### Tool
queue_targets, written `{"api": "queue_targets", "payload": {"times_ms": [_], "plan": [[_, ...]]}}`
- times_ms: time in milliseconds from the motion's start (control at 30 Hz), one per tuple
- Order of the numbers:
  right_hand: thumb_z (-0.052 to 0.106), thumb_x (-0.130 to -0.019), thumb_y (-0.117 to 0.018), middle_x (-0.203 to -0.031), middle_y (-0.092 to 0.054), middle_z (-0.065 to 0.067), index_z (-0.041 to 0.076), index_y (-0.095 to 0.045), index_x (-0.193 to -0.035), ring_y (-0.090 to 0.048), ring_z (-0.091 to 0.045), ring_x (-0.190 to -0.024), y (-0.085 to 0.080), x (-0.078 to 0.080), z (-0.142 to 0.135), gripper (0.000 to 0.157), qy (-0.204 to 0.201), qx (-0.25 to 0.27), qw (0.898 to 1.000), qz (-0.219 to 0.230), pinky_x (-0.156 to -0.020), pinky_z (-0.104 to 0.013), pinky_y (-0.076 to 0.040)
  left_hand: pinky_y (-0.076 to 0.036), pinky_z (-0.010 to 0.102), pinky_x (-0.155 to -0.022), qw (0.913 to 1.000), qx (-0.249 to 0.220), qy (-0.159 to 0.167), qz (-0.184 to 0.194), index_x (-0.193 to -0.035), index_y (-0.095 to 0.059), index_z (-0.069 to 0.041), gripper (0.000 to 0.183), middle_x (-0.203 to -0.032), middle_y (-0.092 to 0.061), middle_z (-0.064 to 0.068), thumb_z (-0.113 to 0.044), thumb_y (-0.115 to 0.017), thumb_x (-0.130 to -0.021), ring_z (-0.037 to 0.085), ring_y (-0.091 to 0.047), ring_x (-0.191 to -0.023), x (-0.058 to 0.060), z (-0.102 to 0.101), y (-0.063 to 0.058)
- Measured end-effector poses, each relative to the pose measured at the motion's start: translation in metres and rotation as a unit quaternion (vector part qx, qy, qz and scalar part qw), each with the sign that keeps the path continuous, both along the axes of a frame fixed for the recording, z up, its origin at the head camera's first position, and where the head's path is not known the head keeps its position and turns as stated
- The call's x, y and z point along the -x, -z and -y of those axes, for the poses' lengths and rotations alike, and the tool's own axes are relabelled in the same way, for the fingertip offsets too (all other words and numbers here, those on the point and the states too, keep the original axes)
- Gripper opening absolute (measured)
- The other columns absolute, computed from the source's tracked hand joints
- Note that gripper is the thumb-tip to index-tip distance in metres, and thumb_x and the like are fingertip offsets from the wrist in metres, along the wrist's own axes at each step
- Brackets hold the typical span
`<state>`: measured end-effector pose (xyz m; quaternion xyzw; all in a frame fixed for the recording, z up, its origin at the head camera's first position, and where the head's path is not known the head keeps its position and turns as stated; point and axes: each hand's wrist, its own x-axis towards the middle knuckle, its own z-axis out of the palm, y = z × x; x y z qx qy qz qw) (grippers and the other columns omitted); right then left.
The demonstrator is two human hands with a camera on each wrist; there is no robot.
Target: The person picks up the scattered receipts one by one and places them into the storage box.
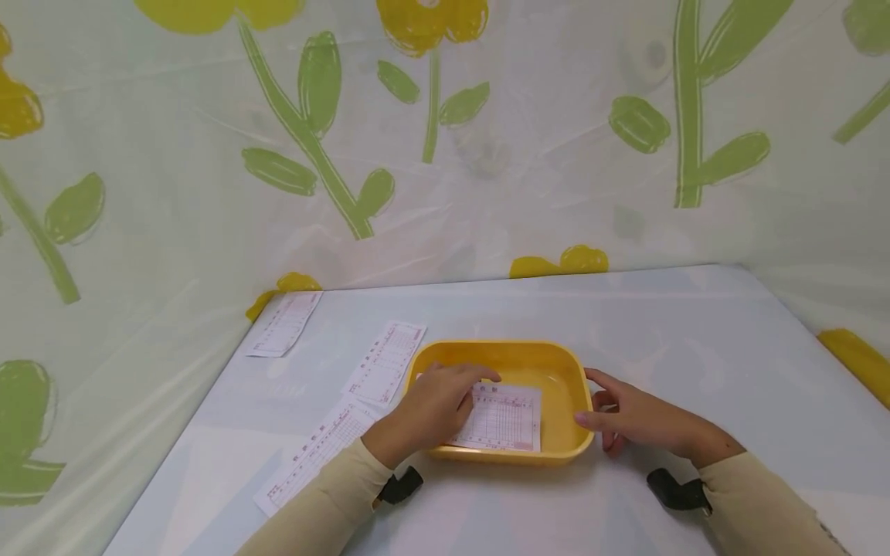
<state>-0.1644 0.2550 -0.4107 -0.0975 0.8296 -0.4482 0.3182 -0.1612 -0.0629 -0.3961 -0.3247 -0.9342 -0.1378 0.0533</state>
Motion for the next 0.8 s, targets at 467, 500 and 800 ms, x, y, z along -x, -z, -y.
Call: {"api": "queue_targets", "payload": {"times_ms": [467,500,800], "plan": [[0.04,-0.097,-0.062,-0.135,-0.05,-0.031,0.005,-0.005,-0.159,-0.062,-0.024,-0.081,-0.001,0.0012,0.0011,0.09,0.004,-0.013,1.0,-0.006,-0.072,-0.035,-0.058,-0.043,0.023,-0.076,0.9983,0.018,0.009,-0.054,-0.128,-0.062,-0.025,0.039,-0.118,-0.072,-0.006,-0.007,-0.062,-0.093,0.008,-0.062,-0.083,-0.0017,-0.0019,-0.0046],[0.04,-0.097,-0.062,-0.135,-0.05,-0.031,0.005,-0.005,-0.159,-0.062,-0.024,-0.081,-0.0009,0.001,0.0011,0.09,0.004,-0.013,1.0,-0.007,-0.072,-0.035,-0.058,-0.042,0.021,-0.073,0.998,0.02,0.011,-0.059,-0.127,-0.062,-0.025,0.039,-0.116,-0.072,-0.006,-0.006,-0.062,-0.093,0.008,-0.06,-0.08,-0.0022,-0.0021,-0.0049],[0.041,-0.097,-0.062,-0.136,-0.049,-0.031,0.006,-0.007,-0.159,-0.062,-0.024,-0.082,-0.001,0.0001,0.0019,0.09,0.004,-0.018,1.0,-0.004,-0.072,-0.035,-0.058,-0.038,0.014,-0.065,0.9984,0.019,0.02,-0.049,-0.127,-0.062,-0.023,0.036,-0.116,-0.073,-0.005,-0.007,-0.062,-0.095,0.005,-0.051,-0.068,-0.0024,-0.0031,-0.0043]]}}
